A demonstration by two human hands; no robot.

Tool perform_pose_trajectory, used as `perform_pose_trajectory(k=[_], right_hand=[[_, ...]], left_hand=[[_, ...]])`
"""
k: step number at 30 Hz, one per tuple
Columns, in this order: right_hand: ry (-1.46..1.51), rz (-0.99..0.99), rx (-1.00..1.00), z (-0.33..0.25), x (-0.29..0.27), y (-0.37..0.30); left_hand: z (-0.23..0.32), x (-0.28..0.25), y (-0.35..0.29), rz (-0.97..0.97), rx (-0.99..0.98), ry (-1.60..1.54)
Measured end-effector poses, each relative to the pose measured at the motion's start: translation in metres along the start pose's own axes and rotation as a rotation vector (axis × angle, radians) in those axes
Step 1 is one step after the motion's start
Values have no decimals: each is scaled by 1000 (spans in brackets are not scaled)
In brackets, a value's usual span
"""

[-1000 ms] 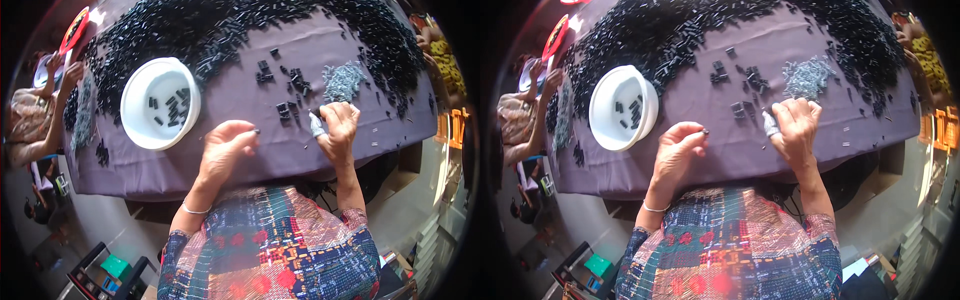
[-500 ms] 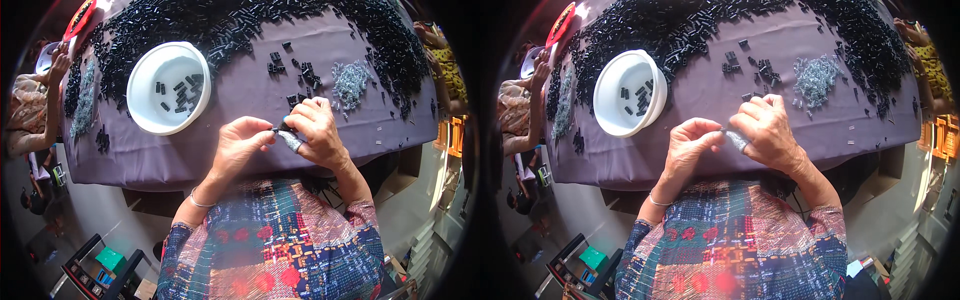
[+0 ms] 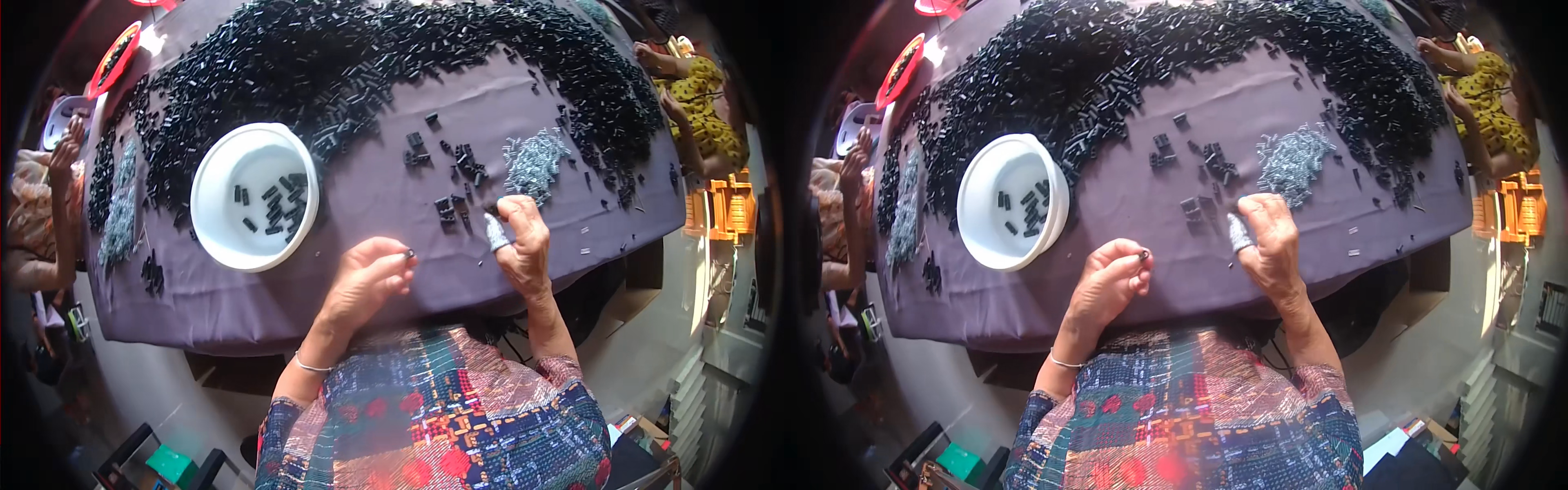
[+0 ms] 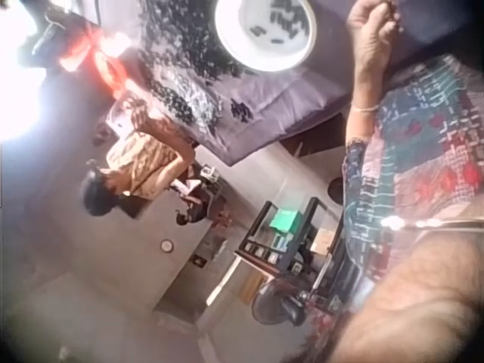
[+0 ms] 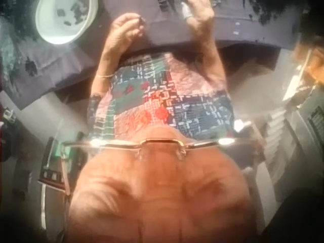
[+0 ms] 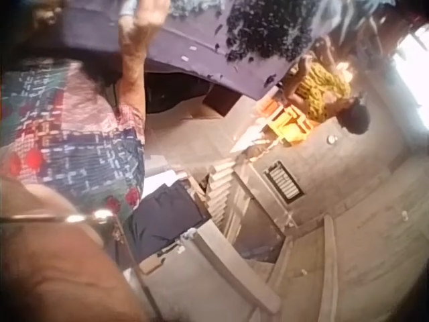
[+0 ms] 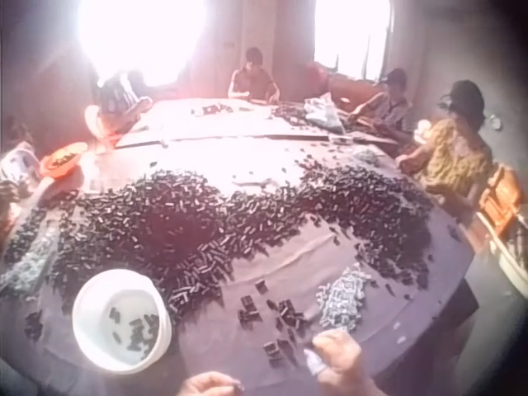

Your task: Manual assembly of small black plastic components at a workspace table.

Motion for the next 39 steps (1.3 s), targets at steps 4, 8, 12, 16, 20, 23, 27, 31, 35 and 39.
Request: perform_pose_trajectory(k=[4, 8, 12, 16, 20, 23, 27, 31, 35, 39], right_hand=[[-193, 43, 11, 7, -2, 7], [-320, 22, 16, 4, 15, 17], [-456, -10, 174, 16, 31, 30], [-452, -55, 212, 18, 33, 34], [-392, -81, 226, 26, 37, 33], [-433, -19, 131, 19, 36, 32], [-176, -23, 157, 13, 30, 30], [318, -259, 377, 1, 29, 21], [560, -467, 486, -10, 46, 0], [557, -622, 519, -25, 50, -5]], left_hand=[[2, 3, 1, -46, -6, -42], [3, 5, 2, -44, 1, -12], [1, 5, 4, -43, -4, 23], [2, 7, 4, -46, 0, 39], [1, 7, 4, -76, 26, 17], [1, 6, 3, -62, 26, 29], [0, 3, 2, -23, 41, 14], [2, 9, 4, -49, 58, 31], [2, 10, 5, -44, 79, 6], [1, 11, 3, -54, 107, 20]])
Point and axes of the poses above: each hand's wrist, its own y-axis towards the middle knuckle, its own x-axis out of the palm, z = x × y, the point moved 8 cm from there along y, towards the middle knuckle, and after that the axes turned 7 degrees about x, right-handed, at the moved point
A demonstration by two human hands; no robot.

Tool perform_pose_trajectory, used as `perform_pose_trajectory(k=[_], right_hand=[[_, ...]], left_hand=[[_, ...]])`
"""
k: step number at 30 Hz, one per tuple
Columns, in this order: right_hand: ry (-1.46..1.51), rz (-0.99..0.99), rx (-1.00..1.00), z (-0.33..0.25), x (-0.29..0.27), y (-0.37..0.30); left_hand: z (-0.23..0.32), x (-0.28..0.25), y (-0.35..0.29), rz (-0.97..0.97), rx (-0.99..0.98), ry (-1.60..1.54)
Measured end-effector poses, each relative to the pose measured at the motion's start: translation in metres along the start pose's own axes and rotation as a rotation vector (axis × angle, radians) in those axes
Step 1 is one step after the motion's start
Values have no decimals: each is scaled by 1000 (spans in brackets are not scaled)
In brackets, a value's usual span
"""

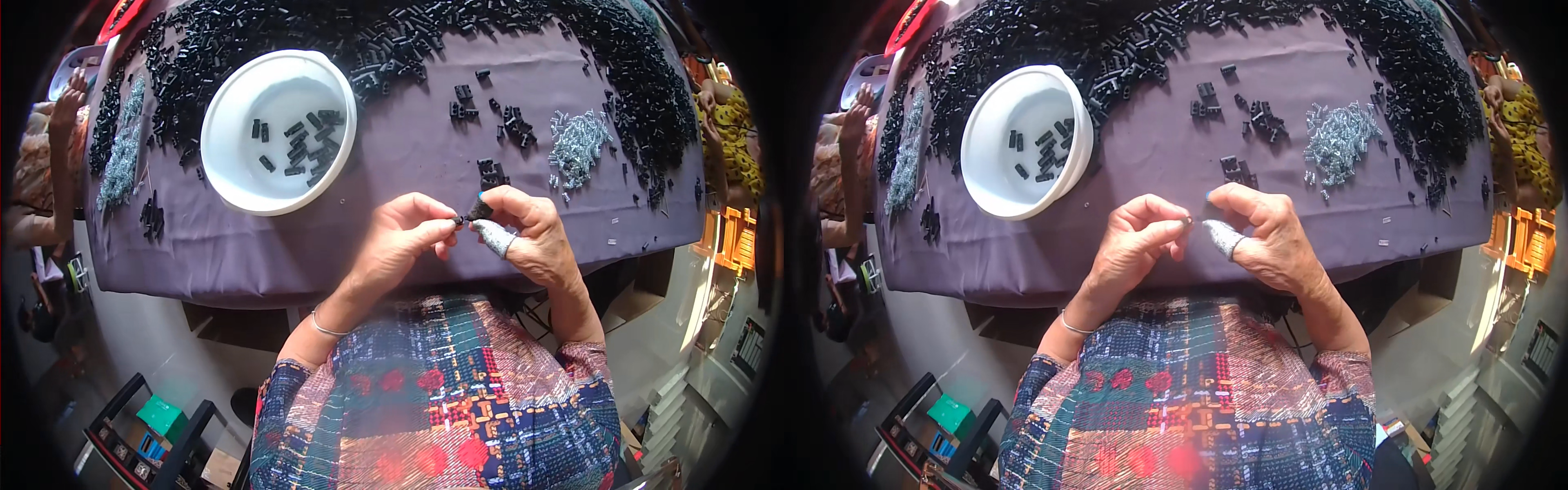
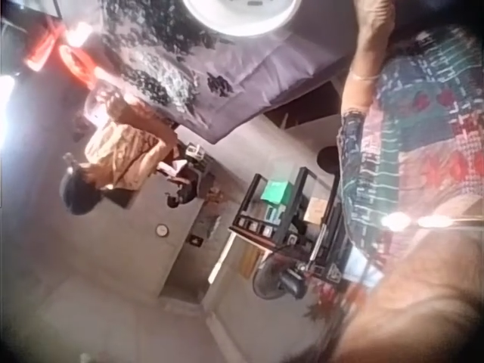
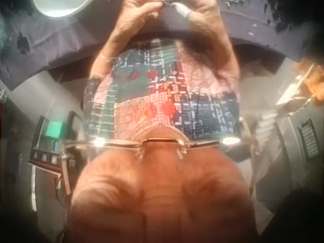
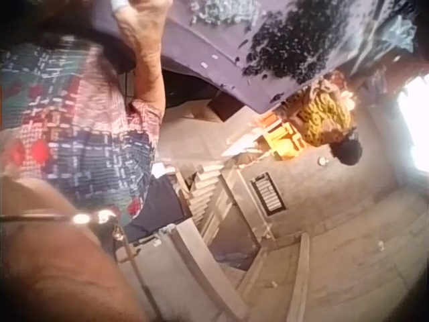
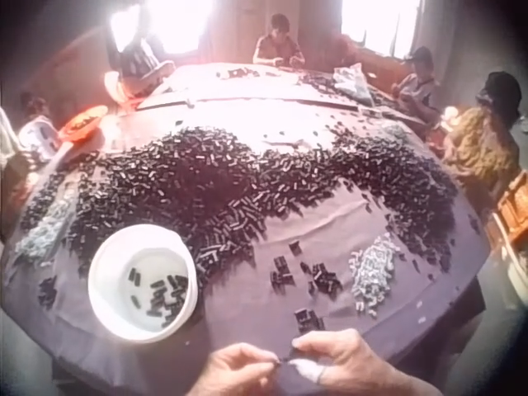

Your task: Manual assembly of small black plastic components at a workspace table.

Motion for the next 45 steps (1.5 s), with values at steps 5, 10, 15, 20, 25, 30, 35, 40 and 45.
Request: perform_pose_trajectory(k=[5, 10, 15, 20, 25, 30, 35, 40, 45], right_hand=[[-151, 5, -92, -19, 0, -6], [-292, -29, -146, -33, 2, -7], [-442, -94, -192, -37, 7, -5], [-508, -125, -233, -43, 9, -6], [-622, -157, -248, -46, 14, -3], [-566, -164, -207, -43, 15, -2], [-576, -182, -238, -42, 16, -2], [-592, -227, -319, -39, 17, -1], [-524, -240, -270, -37, 17, 1]], left_hand=[[-1, 0, -4, 15, 43, 69], [1, 2, -6, 29, 77, 155], [1, 3, -9, 43, 84, 198], [2, 6, -10, 47, 81, 224], [2, 5, -11, 69, 110, 229], [2, 4, -11, 74, 146, 209], [2, 6, -11, 36, 171, 228], [4, 7, -12, 14, 187, 237], [4, 8, -12, -4, 203, 235]])
Point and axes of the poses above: each hand's wrist, its own y-axis towards the middle knuckle, its own x-axis out of the palm, z = x × y, the point moved 8 cm from there along y, towards the middle knuckle, and after that the axes turned 7 degrees about x, right-handed, at the moved point
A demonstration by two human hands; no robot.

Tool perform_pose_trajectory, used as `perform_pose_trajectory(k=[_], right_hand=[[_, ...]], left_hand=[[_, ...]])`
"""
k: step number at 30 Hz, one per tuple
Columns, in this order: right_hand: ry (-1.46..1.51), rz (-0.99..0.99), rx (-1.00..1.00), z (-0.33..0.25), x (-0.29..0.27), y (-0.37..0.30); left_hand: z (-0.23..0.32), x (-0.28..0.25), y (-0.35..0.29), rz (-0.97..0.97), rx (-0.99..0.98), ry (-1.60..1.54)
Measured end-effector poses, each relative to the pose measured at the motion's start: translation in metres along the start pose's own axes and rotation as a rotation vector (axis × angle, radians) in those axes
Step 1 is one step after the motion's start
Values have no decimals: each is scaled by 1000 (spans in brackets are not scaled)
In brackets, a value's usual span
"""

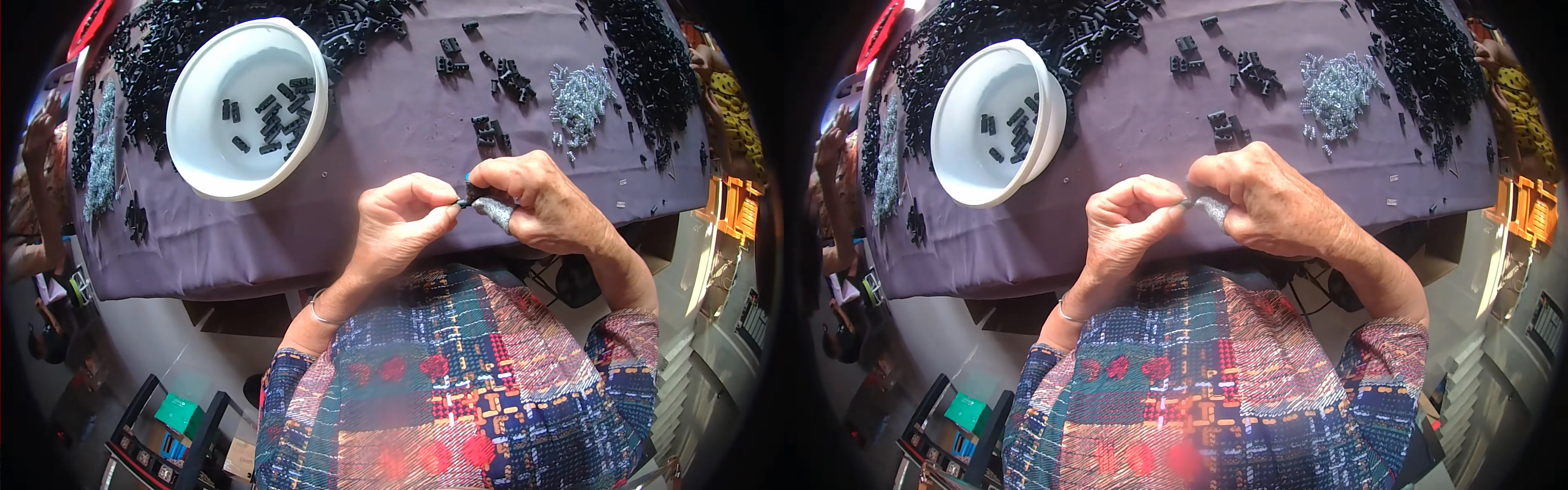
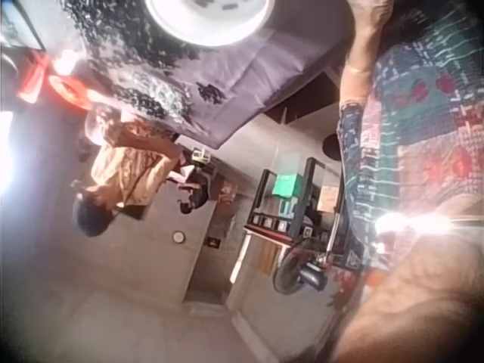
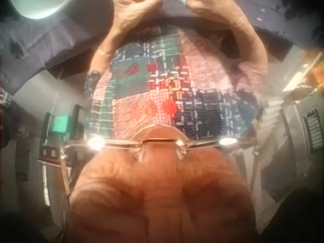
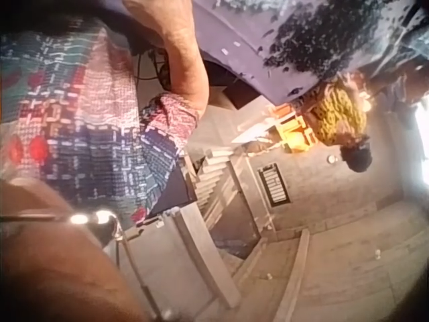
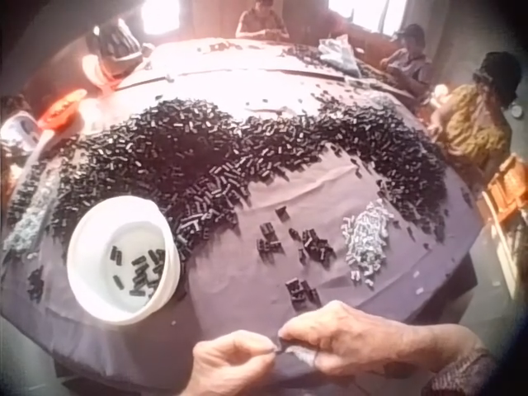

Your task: Manual assembly of small black plastic components at a workspace table.

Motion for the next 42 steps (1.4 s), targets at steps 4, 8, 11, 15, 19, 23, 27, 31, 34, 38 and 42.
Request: perform_pose_trajectory(k=[4, 8, 11, 15, 19, 23, 27, 31, 34, 38, 42], right_hand=[[14, 0, 33, 0, 0, 1], [46, 10, 61, 5, 1, 2], [59, -7, 71, 4, 3, 3], [79, 2, 104, 6, 5, 4], [166, 18, 194, 10, 1, 5], [249, 172, 128, 11, -1, 1], [52, 360, 11, 8, -1, -11], [-270, 545, -51, -5, 11, -12], [-451, 648, -112, -11, 18, -14], [-459, 648, -86, -10, 20, -13], [-432, 644, -115, -11, 19, -13]], left_hand=[[0, -1, 0, -6, 30, -9], [1, -1, 2, -5, 34, -21], [1, 0, 1, -19, 36, -23], [3, 0, 2, 0, 66, -8], [4, -3, 2, 44, 94, -18], [1, -6, 5, 96, 77, -122], [0, -10, 9, 153, 66, -95], [-4, -9, 13, 208, -3, -281], [-8, -7, 13, 225, -77, -384], [-15, -5, 13, 213, -129, -449], [-17, -6, 10, 232, -142, -469]])
Point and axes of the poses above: each hand's wrist, its own y-axis towards the middle knuckle, its own x-axis out of the palm, z = x × y, the point moved 8 cm from there along y, towards the middle knuckle, and after that the axes turned 7 degrees about x, right-handed, at the moved point
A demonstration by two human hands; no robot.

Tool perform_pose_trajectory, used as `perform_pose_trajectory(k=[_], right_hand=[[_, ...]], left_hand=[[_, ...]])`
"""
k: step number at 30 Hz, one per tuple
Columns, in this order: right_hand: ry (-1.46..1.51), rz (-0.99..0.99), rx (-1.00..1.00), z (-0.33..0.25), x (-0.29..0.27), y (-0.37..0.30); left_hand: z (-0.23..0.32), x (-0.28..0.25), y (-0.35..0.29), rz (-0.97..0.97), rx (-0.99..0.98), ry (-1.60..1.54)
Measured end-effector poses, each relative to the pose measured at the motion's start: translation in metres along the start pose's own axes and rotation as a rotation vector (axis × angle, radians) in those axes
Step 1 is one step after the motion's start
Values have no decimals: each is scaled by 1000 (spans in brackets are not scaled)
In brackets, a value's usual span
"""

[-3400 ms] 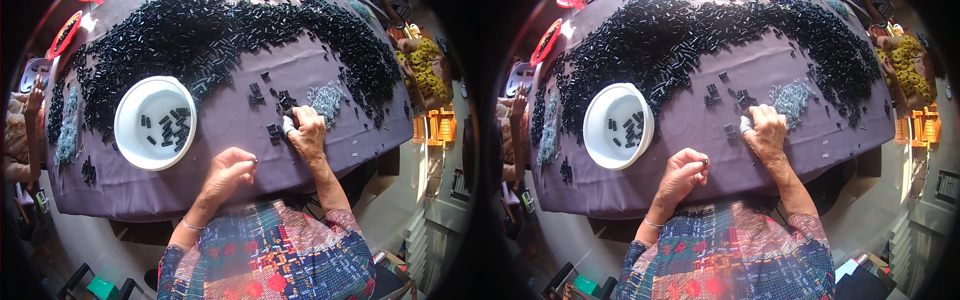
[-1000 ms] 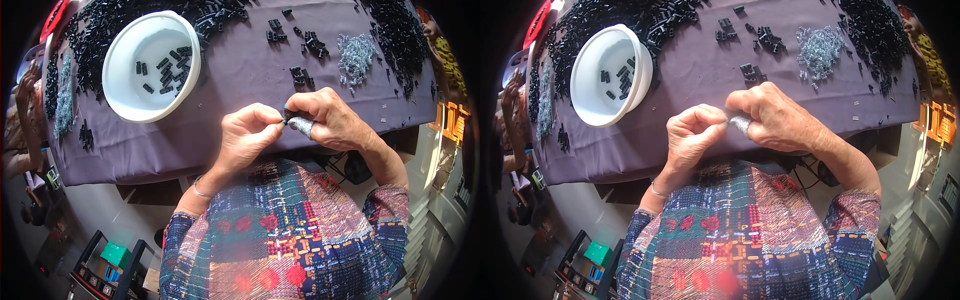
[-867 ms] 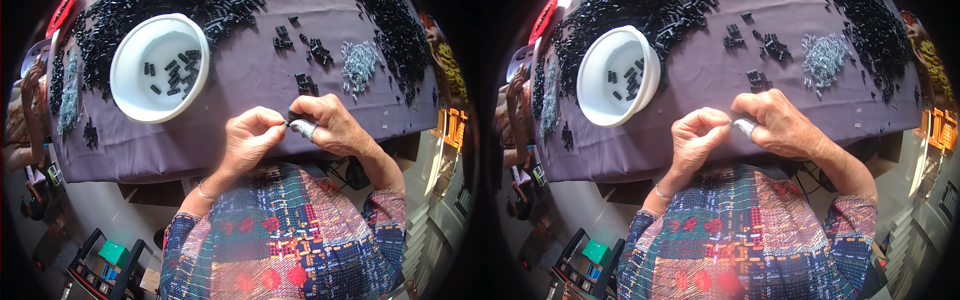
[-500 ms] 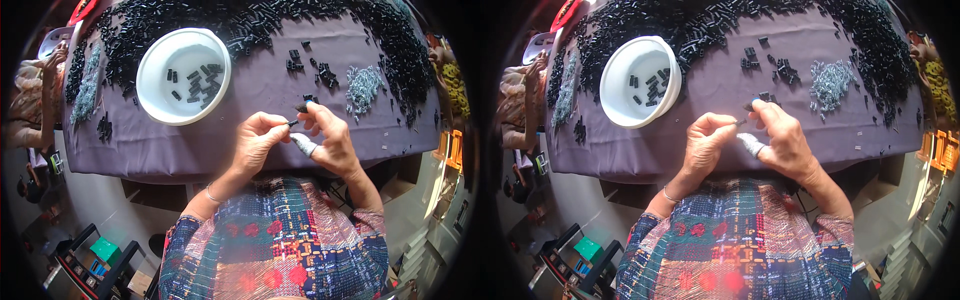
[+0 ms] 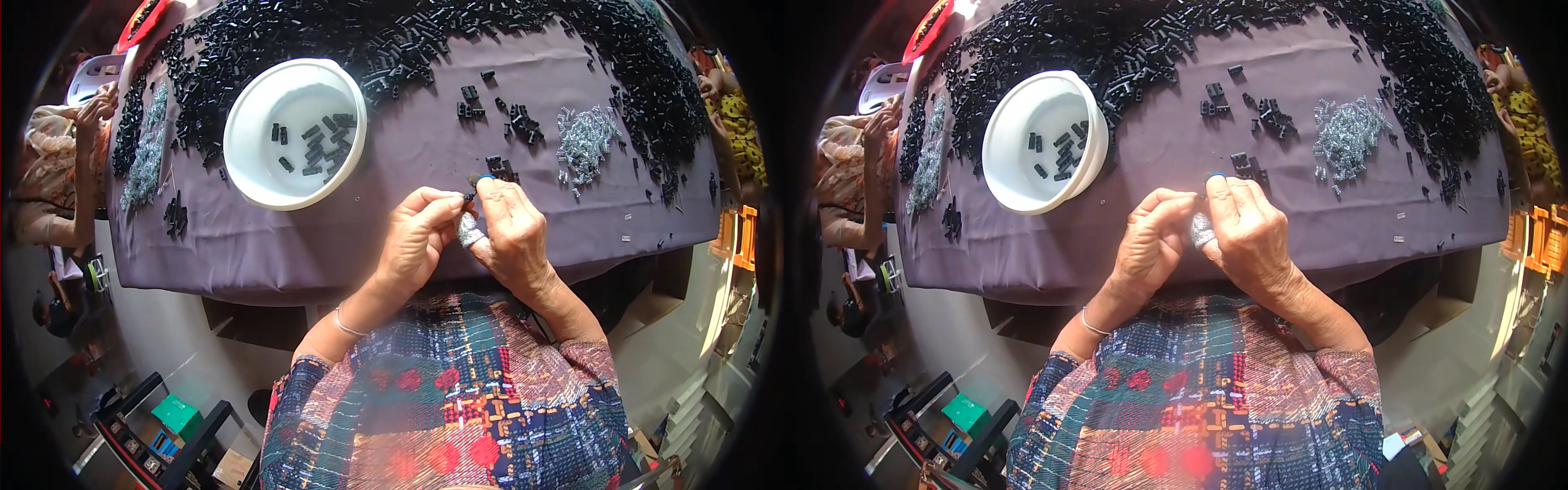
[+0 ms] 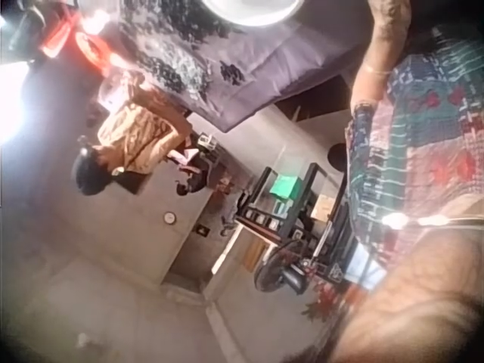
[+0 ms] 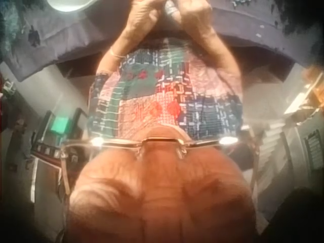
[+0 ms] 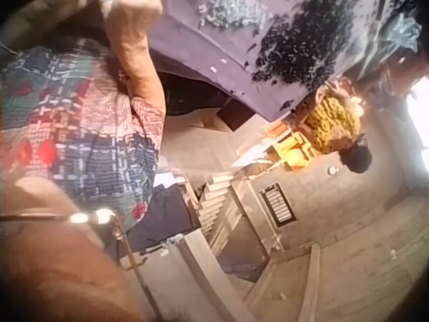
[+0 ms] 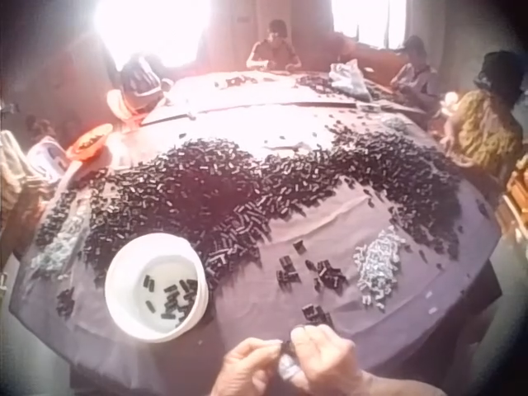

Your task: Manual assembly of small black plastic components at a workspace table.

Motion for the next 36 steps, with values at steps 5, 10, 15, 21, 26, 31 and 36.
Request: perform_pose_trajectory(k=[5, 10, 15, 21, 26, 31, 36], right_hand=[[43, 0, -30, 0, -1, 1], [100, -37, -26, 2, 2, 0], [132, -59, -41, 0, 3, -2], [131, -80, -12, 1, 4, -3], [64, -145, -1, 0, 5, 0], [32, -137, -47, -3, 4, 3], [89, -111, -72, -2, 6, 5]], left_hand=[[5, 3, -2, -56, 15, 121], [8, 5, -1, -30, -23, 213], [10, 6, 1, -64, -23, 342], [13, 8, 2, -54, -9, 385], [12, 6, 3, -52, 21, 414], [13, 6, 2, -73, -8, 422], [12, 4, 2, -83, -3, 472]])
Point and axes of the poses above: each hand's wrist, its own y-axis towards the middle knuckle, its own x-axis out of the palm, z = x × y, the point moved 8 cm from there along y, towards the middle knuckle, and after that the axes turned 7 degrees about x, right-handed, at the moved point
